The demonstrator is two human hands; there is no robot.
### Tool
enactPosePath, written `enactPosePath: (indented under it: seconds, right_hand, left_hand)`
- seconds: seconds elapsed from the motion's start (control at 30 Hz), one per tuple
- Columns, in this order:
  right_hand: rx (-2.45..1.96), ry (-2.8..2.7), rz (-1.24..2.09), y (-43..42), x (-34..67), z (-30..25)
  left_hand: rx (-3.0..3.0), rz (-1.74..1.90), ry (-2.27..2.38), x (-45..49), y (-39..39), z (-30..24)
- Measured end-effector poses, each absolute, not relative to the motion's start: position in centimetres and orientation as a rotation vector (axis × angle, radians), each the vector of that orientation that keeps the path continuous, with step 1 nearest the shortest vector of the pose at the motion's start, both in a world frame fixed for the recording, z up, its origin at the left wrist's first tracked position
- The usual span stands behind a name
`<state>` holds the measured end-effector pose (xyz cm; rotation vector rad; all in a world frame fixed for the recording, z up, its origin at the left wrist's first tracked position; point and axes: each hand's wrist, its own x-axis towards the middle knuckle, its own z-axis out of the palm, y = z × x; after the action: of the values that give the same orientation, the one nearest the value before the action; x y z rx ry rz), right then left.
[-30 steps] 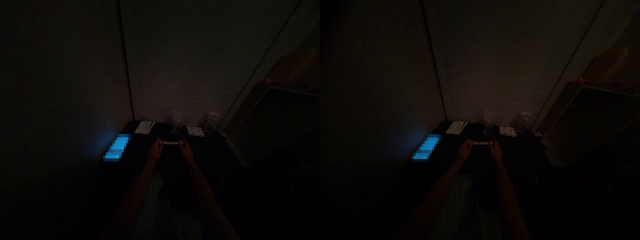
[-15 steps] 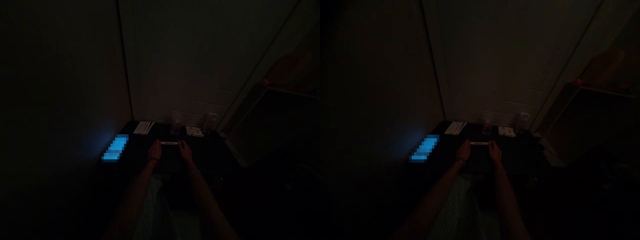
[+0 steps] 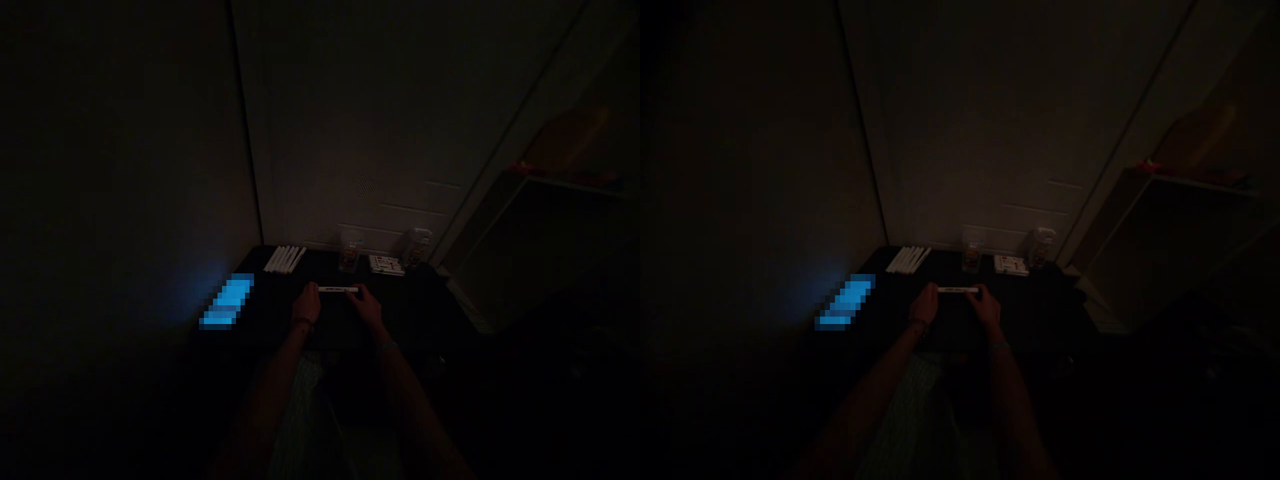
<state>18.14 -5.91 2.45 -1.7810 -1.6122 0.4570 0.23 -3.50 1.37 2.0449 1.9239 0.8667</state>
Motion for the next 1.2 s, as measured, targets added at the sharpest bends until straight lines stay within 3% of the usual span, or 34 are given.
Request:
enactPosePath:
  seconds: [1.2]
  right_hand:
    - [-1.831,-1.596,0.459,-5.4,18.3,2.0]
  left_hand:
    - [2.076,0.706,2.007,0.2,-3.5,1.7]
